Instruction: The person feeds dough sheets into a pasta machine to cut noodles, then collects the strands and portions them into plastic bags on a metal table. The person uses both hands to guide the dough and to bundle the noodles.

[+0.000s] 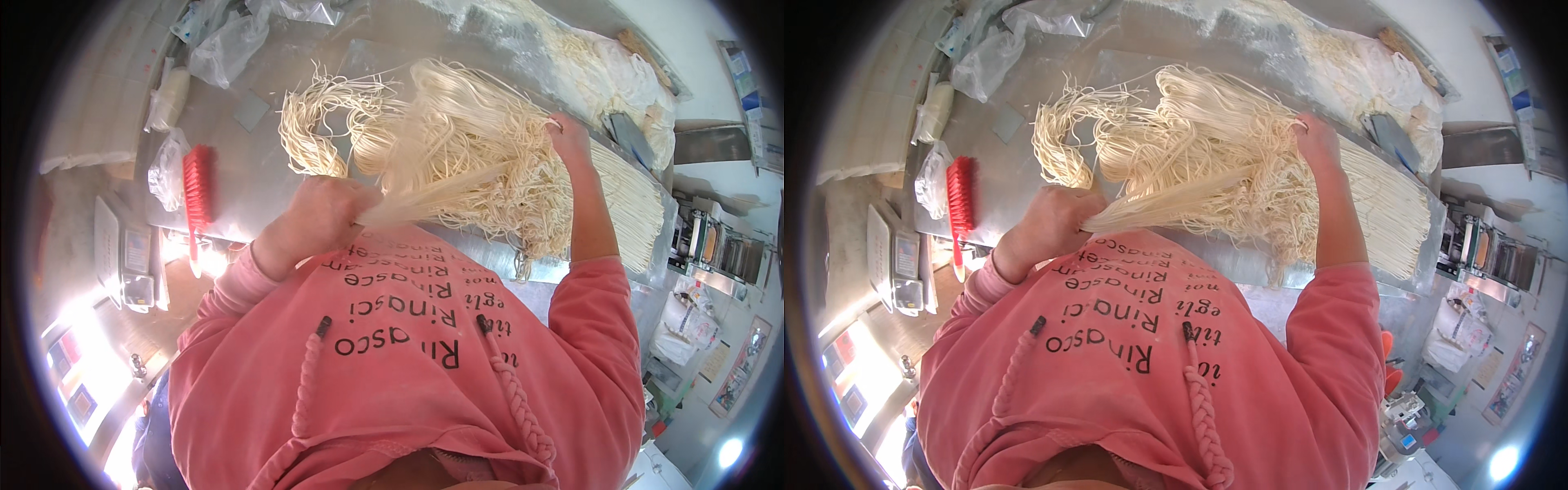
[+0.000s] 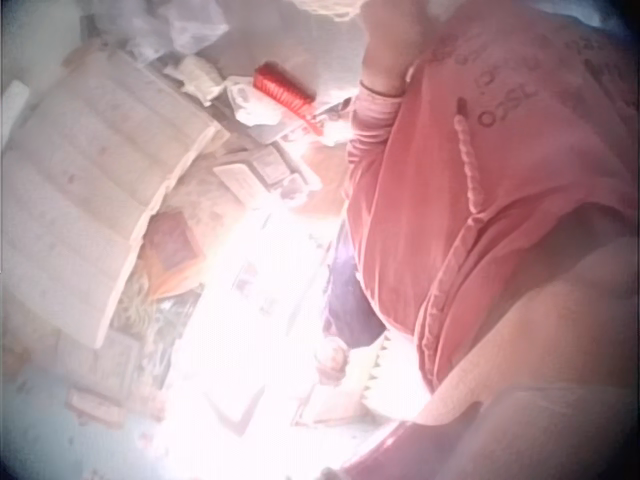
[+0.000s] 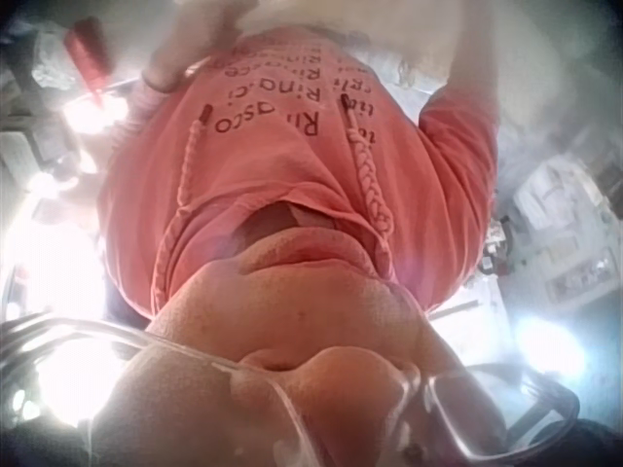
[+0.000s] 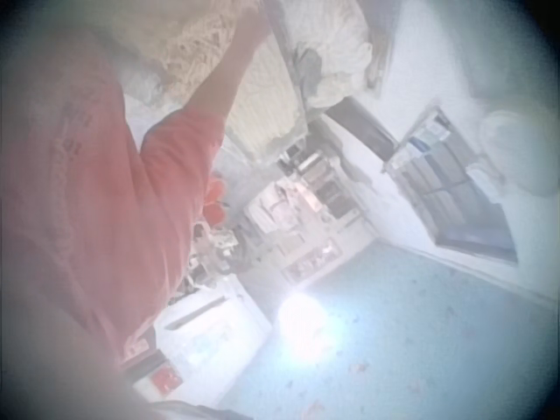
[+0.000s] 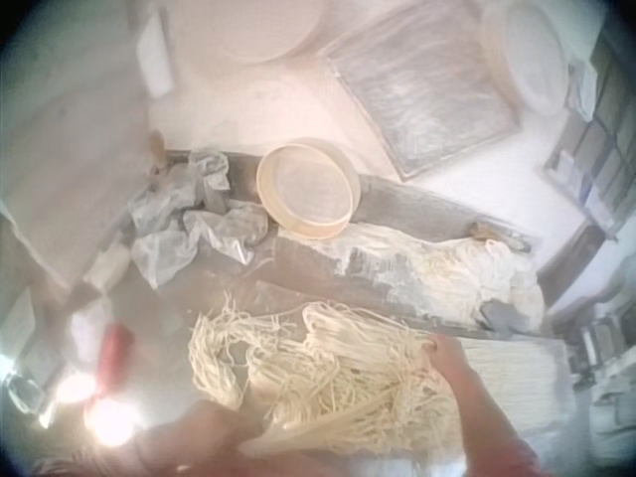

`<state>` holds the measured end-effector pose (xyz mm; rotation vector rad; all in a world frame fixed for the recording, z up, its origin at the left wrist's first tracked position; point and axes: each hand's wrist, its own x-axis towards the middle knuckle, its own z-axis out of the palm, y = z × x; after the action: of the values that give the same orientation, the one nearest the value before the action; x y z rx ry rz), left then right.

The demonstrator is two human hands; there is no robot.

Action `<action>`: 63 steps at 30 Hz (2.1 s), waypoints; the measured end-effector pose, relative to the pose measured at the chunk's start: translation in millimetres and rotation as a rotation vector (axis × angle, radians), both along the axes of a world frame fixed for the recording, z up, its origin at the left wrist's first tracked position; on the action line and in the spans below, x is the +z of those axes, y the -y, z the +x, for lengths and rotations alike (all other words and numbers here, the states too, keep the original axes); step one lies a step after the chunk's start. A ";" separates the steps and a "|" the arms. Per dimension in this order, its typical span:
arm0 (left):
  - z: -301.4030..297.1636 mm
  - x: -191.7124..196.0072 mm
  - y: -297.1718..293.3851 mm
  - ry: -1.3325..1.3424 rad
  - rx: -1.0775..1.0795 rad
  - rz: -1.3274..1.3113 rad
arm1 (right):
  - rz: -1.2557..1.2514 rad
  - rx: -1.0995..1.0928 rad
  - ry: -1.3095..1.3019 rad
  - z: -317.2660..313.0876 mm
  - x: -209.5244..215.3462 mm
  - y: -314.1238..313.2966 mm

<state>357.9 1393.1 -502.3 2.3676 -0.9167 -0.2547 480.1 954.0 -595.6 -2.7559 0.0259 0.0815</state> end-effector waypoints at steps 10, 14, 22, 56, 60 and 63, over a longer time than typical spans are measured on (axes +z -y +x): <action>-10.4 -5.1 -1.5 0.081 0.015 -0.008 | -0.208 -0.128 -0.281 -9.5 -7.4 -38.5; -13.3 -10.4 -5.8 0.106 0.032 0.018 | -0.260 0.107 -0.200 12.8 25.9 -35.3; -20.1 -15.5 -4.9 0.097 0.067 0.024 | -0.061 0.485 -0.377 55.9 154.3 -157.1; -9.4 -26.8 -19.3 -0.007 0.184 -0.014 | 0.022 0.806 -0.295 97.2 -37.7 -265.5; -10.8 -29.4 -20.1 0.018 0.204 -0.039 | -0.198 0.877 -0.231 38.9 -35.7 -315.6; -12.5 -22.7 -20.6 0.036 0.218 -0.046 | -0.289 0.832 -0.195 22.6 -37.5 -340.1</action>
<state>345.4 1413.7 -525.1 2.4122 -0.6653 -0.1037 502.7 1294.1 -633.1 -2.8206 -1.1280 0.6015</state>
